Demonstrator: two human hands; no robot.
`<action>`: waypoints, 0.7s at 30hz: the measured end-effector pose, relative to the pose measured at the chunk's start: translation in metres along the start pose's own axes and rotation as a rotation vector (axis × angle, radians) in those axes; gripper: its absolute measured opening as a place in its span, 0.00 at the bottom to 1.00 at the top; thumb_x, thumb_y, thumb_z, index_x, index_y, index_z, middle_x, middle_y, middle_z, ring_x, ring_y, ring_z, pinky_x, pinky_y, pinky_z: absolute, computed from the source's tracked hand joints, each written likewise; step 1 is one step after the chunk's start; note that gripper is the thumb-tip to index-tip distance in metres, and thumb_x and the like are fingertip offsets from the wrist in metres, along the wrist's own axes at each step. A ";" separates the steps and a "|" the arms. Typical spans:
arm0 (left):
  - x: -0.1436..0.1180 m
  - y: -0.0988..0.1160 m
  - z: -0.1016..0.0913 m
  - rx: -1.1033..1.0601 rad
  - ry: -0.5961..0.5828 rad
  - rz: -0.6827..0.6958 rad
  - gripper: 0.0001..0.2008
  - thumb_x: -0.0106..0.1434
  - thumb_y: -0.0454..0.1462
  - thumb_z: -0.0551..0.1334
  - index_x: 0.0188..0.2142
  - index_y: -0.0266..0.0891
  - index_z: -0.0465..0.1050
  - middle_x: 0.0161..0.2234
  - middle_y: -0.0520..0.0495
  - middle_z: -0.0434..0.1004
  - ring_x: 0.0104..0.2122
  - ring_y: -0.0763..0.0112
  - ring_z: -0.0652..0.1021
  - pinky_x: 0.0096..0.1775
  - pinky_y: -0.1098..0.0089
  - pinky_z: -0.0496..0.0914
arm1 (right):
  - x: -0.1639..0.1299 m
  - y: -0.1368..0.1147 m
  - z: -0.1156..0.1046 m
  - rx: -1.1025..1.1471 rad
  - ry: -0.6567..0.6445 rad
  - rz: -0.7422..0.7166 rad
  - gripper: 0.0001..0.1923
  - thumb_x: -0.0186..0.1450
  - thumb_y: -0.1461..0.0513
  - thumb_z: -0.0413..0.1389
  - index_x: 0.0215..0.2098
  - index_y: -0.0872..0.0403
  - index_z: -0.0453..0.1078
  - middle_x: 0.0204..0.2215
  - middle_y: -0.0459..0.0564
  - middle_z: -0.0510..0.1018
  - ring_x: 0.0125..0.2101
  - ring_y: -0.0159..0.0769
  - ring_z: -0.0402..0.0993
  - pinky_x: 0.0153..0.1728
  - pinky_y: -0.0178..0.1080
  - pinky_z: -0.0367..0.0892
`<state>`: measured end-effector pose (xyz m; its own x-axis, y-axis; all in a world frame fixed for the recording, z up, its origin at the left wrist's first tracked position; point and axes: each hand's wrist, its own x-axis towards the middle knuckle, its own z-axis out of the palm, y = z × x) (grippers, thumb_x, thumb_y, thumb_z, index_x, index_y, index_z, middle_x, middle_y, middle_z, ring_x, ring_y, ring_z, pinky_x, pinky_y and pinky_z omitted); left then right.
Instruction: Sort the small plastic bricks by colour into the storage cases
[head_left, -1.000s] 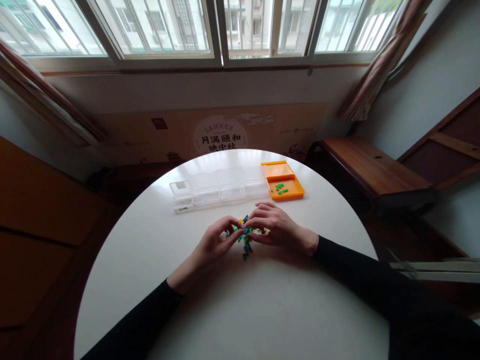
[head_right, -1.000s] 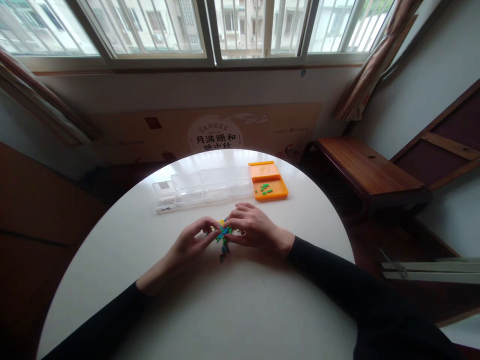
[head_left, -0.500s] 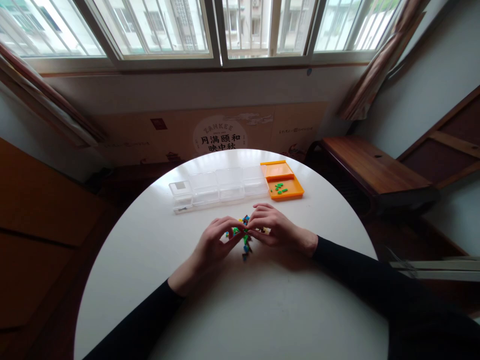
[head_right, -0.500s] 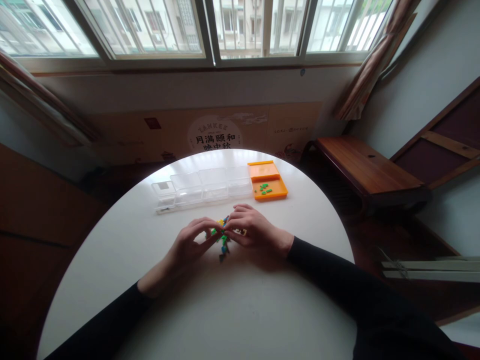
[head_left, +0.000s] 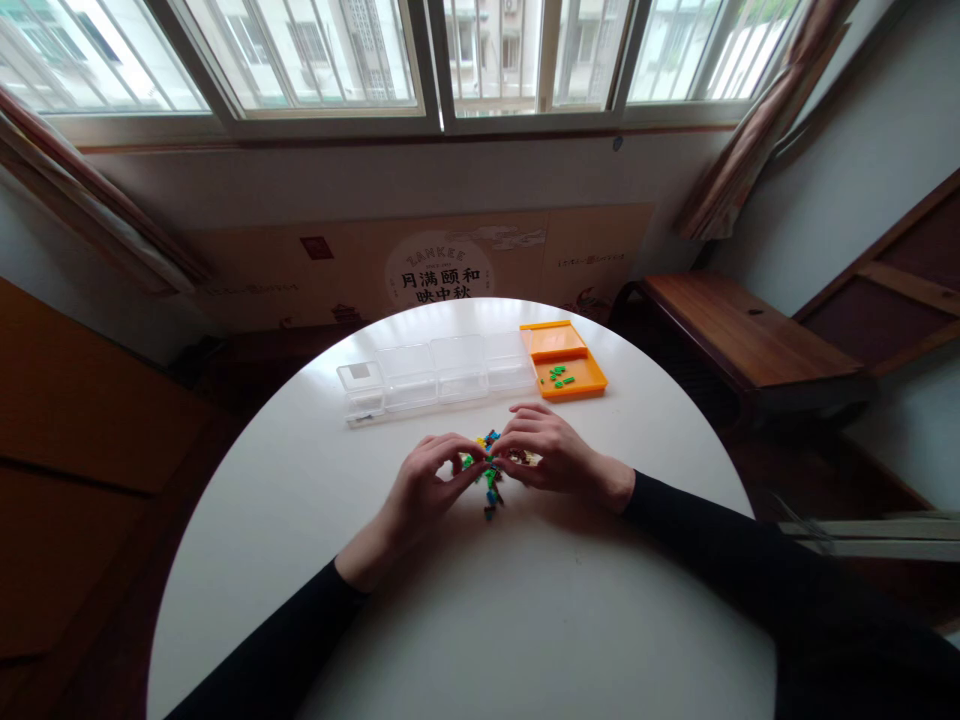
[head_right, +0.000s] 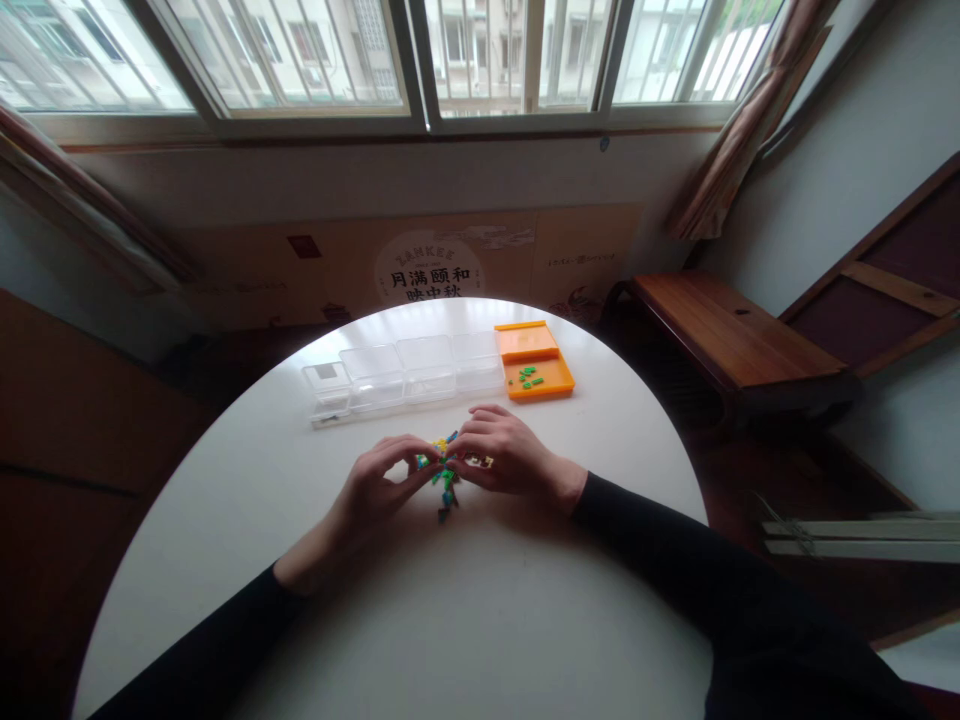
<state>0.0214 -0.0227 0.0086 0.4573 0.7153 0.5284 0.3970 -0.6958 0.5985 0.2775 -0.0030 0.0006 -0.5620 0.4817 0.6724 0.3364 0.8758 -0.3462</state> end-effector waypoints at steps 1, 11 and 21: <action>0.000 0.000 0.000 -0.002 -0.001 -0.002 0.04 0.73 0.39 0.72 0.43 0.43 0.81 0.39 0.51 0.87 0.32 0.71 0.80 0.43 0.66 0.73 | -0.001 0.001 0.000 -0.008 0.005 -0.006 0.02 0.76 0.59 0.64 0.45 0.48 0.79 0.35 0.45 0.85 0.36 0.37 0.80 0.60 0.49 0.71; -0.001 0.000 0.001 -0.017 0.001 -0.016 0.04 0.73 0.39 0.73 0.45 0.44 0.82 0.40 0.51 0.86 0.32 0.71 0.80 0.44 0.65 0.73 | -0.003 0.006 0.001 -0.020 -0.019 0.003 0.02 0.74 0.60 0.66 0.44 0.46 0.78 0.34 0.45 0.84 0.36 0.39 0.78 0.52 0.47 0.72; -0.002 -0.008 -0.007 0.198 0.020 0.086 0.04 0.74 0.39 0.70 0.46 0.44 0.82 0.39 0.51 0.85 0.27 0.74 0.77 0.45 0.63 0.72 | -0.019 0.050 -0.047 -0.317 0.154 0.360 0.06 0.74 0.60 0.62 0.37 0.49 0.80 0.36 0.48 0.87 0.39 0.45 0.81 0.49 0.49 0.71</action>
<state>0.0114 -0.0182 0.0072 0.4812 0.6528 0.5851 0.5070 -0.7517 0.4217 0.3407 0.0302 0.0013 -0.2582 0.7200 0.6442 0.7145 0.5911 -0.3743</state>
